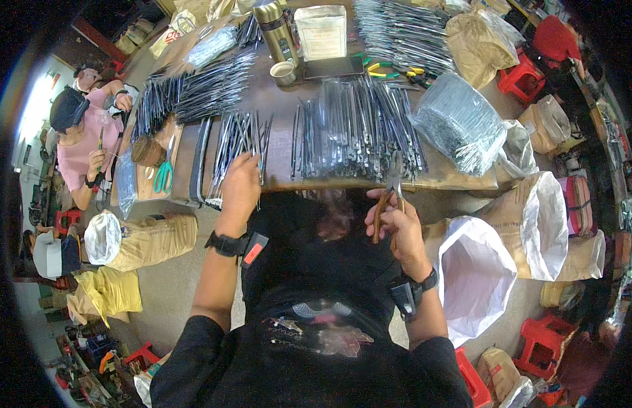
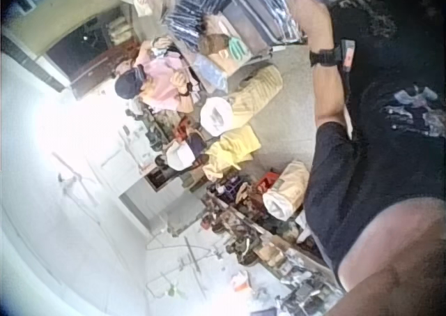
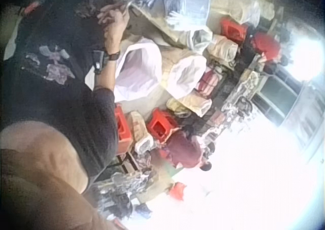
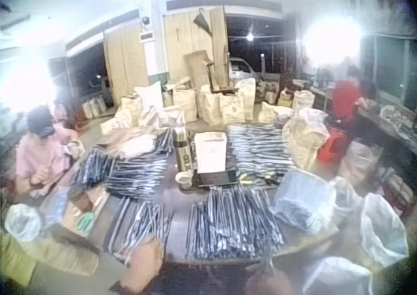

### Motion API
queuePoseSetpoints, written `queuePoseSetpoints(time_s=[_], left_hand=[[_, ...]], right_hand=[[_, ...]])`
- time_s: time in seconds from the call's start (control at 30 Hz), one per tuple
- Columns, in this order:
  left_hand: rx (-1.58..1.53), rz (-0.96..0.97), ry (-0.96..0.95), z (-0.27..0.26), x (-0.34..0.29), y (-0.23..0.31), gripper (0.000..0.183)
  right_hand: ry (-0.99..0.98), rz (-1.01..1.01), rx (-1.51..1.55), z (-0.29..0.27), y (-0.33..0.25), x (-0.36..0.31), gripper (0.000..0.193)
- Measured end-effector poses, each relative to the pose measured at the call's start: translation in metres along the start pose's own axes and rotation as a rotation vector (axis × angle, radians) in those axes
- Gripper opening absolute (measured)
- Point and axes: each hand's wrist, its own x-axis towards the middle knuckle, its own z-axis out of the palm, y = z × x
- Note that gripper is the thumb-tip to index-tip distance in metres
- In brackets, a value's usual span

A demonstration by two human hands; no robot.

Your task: The person uses pliers to strip insulation from long metal wires, handling them one at a time and placing them on a table.

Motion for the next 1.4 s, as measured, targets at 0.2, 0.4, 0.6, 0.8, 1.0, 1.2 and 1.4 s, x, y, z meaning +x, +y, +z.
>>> queuePoseSetpoints(time_s=[0.2,0.4,0.6,0.8,1.0,1.2,1.4], left_hand=[[0.32,0.34,-0.338,0.027,0.028,-0.027,0.041],[0.337,0.397,-0.367,0.0,0.03,-0.064,0.048],[-0.162,0.229,-0.038,-0.029,-0.005,0.02,0.027],[-0.068,-0.089,-0.055,0.032,-0.008,0.042,0.026],[-0.008,-0.201,-0.211,0.05,0.016,0.04,0.029],[-0.107,-0.121,-0.238,0.058,0.03,0.003,0.022],[-1.05,-0.587,-0.449,0.039,0.023,-0.002,0.016]], right_hand=[[0.001,-0.038,0.104,-0.004,-0.01,-0.005,0.046],[0.043,-0.062,0.212,-0.025,-0.001,-0.009,0.046],[0.144,-0.069,0.286,-0.046,-0.003,-0.02,0.04],[0.21,-0.192,0.276,-0.066,0.005,-0.017,0.03],[0.117,-0.446,0.687,-0.098,-0.012,-0.027,0.033],[0.311,-0.505,0.482,-0.125,-0.03,-0.02,0.018],[0.997,-0.563,-0.575,-0.127,-0.036,0.019,0.016]])
